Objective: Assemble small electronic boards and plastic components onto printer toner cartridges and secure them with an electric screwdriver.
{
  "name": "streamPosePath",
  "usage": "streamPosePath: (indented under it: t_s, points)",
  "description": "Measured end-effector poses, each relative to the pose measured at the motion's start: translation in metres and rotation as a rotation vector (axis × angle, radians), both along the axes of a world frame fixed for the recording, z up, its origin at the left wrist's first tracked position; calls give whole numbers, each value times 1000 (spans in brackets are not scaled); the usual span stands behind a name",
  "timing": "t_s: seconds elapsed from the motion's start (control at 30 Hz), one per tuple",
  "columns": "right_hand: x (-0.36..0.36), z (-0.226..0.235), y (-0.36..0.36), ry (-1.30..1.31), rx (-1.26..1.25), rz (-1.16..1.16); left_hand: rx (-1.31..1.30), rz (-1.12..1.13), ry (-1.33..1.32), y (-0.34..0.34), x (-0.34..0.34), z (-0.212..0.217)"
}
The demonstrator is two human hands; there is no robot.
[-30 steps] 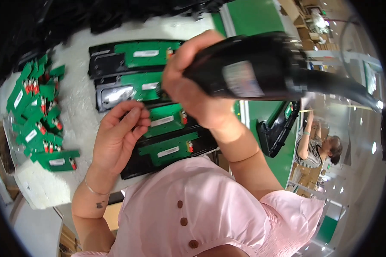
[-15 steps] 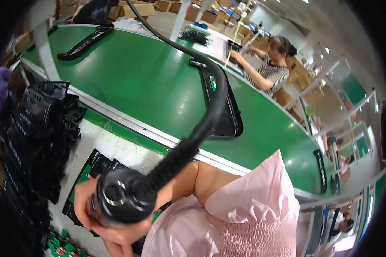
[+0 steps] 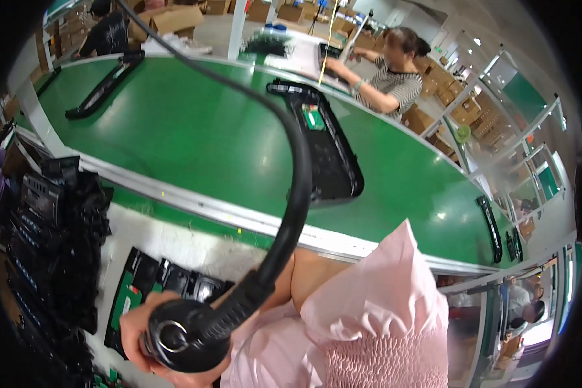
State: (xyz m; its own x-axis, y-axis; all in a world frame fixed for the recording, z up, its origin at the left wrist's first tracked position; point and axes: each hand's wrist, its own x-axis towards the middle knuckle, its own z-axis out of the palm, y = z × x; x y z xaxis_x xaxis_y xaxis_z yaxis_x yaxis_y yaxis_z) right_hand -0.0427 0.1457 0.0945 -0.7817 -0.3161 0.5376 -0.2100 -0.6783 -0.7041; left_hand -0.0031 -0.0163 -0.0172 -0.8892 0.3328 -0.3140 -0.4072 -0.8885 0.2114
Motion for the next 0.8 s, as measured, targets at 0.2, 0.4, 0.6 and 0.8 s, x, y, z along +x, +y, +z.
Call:
streamPosePath:
  t_s: [0.2, 0.4, 0.6, 0.8]
  points:
    - [-5, -15, -4, 166, -19, -157, 62, 27, -30, 16, 10, 13]
    - [-5, -7, -7, 193, 40, -240, 156, 70, -32, 20, 12, 25]
    - [-24, -5, -16, 7, 41, -164, -99, -81, -243, -3, 22, 44]
    - [-38, -15, -38, 26, 47, -240, -47, -98, -42, -46, 15, -11]
